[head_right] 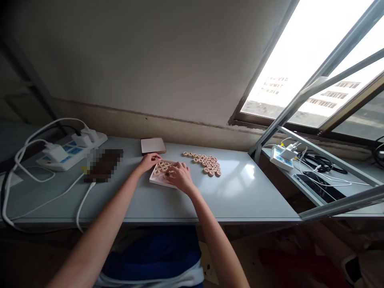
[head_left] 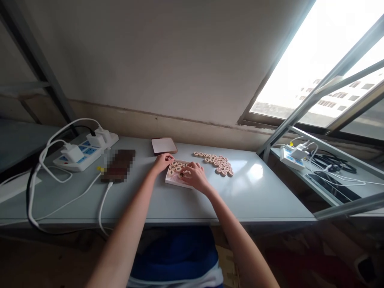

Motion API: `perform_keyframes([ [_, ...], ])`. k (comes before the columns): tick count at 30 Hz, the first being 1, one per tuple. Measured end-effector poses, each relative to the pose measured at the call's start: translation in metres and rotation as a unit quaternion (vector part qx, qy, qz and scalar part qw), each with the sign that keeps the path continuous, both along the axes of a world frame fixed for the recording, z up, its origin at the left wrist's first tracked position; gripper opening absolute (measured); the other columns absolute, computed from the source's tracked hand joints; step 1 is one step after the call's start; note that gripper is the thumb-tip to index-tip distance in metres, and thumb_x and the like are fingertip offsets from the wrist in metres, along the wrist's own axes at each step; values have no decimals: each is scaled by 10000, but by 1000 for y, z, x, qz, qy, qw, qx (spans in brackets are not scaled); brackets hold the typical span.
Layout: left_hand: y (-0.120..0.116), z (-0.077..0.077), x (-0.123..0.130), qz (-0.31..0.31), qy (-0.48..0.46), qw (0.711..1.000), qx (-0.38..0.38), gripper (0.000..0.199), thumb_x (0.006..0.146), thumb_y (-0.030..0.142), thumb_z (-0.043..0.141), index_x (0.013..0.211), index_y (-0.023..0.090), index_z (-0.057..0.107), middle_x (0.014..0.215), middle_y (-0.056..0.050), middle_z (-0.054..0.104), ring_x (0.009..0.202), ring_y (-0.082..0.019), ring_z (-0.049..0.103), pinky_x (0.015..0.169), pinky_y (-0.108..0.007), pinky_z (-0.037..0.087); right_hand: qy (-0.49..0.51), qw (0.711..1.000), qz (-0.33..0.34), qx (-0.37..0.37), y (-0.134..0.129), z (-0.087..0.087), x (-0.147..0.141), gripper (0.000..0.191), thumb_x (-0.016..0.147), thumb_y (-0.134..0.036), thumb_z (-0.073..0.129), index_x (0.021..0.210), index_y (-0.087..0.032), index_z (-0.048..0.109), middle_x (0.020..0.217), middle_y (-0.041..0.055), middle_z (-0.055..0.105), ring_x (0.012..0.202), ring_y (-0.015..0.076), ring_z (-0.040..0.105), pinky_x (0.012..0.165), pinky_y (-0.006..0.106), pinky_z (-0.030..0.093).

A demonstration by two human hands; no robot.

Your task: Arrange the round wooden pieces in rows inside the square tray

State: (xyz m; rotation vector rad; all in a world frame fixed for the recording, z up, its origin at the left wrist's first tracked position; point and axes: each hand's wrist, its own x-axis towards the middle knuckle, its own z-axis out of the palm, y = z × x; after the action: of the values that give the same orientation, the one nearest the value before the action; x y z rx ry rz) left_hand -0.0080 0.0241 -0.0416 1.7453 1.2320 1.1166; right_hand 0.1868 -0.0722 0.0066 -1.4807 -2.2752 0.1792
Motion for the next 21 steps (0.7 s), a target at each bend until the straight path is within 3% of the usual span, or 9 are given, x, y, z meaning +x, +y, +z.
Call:
perform_keyframes([
  [5,-1,2,-1,0,8,1000,-5,244,701,367,609,793,143,645,642,-35,640,596,-155,577,557,-243,425,-8,1000,20,3,4,-7,-15,224,793,-304,648,1013,-343,648,1068,26,579,1079,232,447,838,349,316],
  [9,-2,7,-1,-12,15,999,-35,240,708,359,608,786,134,631,520,4,563,468,-116,496,470,-219,363,8,1000,4,-2,4,-7,-15,254,799,-316,641,1049,-283,609,1053,30,636,1069,232,476,845,362,288],
  [15,-2,9,-3,-22,2,998,-60,257,699,369,634,793,130,624,487,22,527,418,-94,451,438,-209,337,-17,999,8,40,2,-8,-16,126,842,-346,593,794,-243,648,977,24,649,985,211,491,840,365,256],
  [21,-3,8,-3,-15,13,999,-45,240,702,359,615,788,135,621,490,21,532,423,-101,460,442,-215,340,-16,998,27,47,5,-2,-12,199,877,-385,544,808,-276,696,1005,19,655,946,206,492,834,371,256],
])
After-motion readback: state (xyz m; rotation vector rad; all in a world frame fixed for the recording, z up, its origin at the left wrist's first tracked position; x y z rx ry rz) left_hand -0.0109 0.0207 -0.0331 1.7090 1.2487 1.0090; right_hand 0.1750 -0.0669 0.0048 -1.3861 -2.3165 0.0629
